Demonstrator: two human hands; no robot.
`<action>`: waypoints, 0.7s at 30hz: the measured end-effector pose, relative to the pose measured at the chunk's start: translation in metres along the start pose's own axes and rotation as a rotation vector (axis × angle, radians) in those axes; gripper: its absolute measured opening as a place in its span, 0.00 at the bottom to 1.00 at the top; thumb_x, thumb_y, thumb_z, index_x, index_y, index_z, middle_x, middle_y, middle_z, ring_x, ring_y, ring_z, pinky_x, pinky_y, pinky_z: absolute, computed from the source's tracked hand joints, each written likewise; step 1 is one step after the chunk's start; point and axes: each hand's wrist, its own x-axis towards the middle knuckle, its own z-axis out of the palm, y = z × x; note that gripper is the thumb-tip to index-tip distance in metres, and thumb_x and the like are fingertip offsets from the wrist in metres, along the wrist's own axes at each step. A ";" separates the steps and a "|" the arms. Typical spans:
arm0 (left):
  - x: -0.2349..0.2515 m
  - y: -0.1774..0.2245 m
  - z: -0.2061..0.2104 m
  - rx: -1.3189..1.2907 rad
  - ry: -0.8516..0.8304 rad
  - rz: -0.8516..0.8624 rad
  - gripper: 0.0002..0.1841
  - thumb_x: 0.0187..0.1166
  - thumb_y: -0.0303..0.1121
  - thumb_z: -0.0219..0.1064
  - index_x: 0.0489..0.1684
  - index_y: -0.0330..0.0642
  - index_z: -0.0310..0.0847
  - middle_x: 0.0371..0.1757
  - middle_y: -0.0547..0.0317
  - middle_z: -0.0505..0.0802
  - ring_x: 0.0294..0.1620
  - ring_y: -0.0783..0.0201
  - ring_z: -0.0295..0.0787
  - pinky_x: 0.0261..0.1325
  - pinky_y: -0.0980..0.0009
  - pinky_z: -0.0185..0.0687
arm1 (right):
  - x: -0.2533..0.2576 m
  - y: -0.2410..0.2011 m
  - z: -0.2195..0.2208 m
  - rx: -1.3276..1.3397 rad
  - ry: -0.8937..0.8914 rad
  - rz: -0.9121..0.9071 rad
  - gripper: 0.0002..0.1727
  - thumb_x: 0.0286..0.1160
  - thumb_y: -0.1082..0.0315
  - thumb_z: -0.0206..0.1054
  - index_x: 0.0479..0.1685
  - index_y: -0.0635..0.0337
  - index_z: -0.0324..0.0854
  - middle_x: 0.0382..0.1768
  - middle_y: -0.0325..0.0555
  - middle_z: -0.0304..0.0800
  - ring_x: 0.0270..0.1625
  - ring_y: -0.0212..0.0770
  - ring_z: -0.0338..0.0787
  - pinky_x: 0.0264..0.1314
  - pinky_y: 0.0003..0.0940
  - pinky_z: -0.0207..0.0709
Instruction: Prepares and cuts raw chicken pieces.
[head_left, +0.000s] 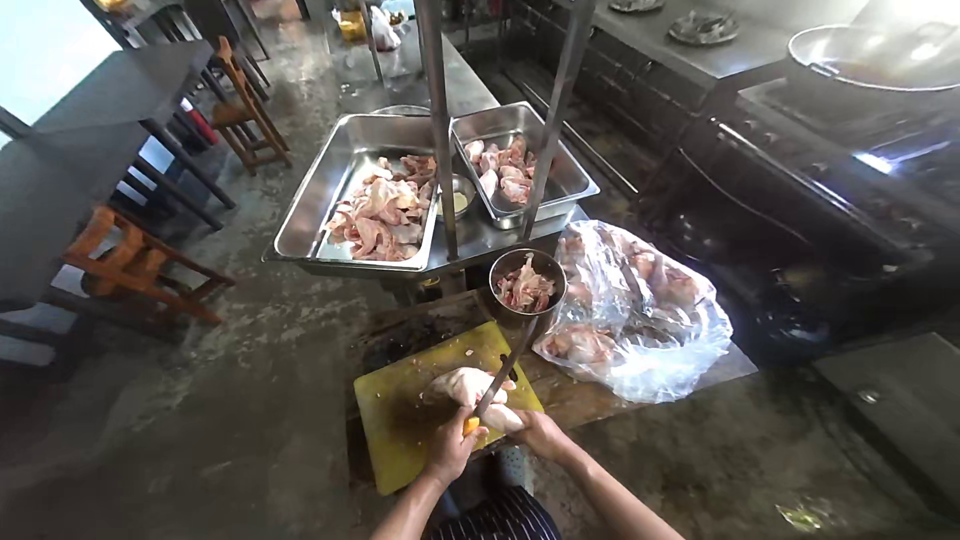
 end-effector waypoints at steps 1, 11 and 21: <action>0.009 0.001 -0.001 0.051 -0.009 0.014 0.29 0.84 0.53 0.67 0.77 0.44 0.79 0.55 0.50 0.95 0.54 0.58 0.94 0.66 0.55 0.87 | 0.001 -0.001 -0.006 -0.041 -0.011 -0.018 0.21 0.81 0.55 0.67 0.67 0.53 0.86 0.61 0.54 0.92 0.67 0.52 0.89 0.75 0.59 0.76; 0.035 0.003 -0.057 0.615 -0.459 0.034 0.24 0.90 0.52 0.58 0.68 0.43 0.80 0.58 0.43 0.93 0.61 0.43 0.92 0.65 0.42 0.85 | -0.011 0.006 0.006 -0.234 0.153 0.012 0.19 0.78 0.62 0.64 0.67 0.44 0.88 0.60 0.47 0.94 0.63 0.54 0.91 0.67 0.64 0.80; -0.021 0.035 -0.139 0.931 -0.632 -0.220 0.20 0.91 0.49 0.58 0.71 0.48 0.76 0.52 0.41 0.94 0.55 0.36 0.94 0.58 0.35 0.85 | -0.016 0.008 0.050 -0.228 0.401 -0.043 0.18 0.73 0.68 0.65 0.60 0.43 0.91 0.56 0.44 0.95 0.60 0.51 0.93 0.60 0.58 0.85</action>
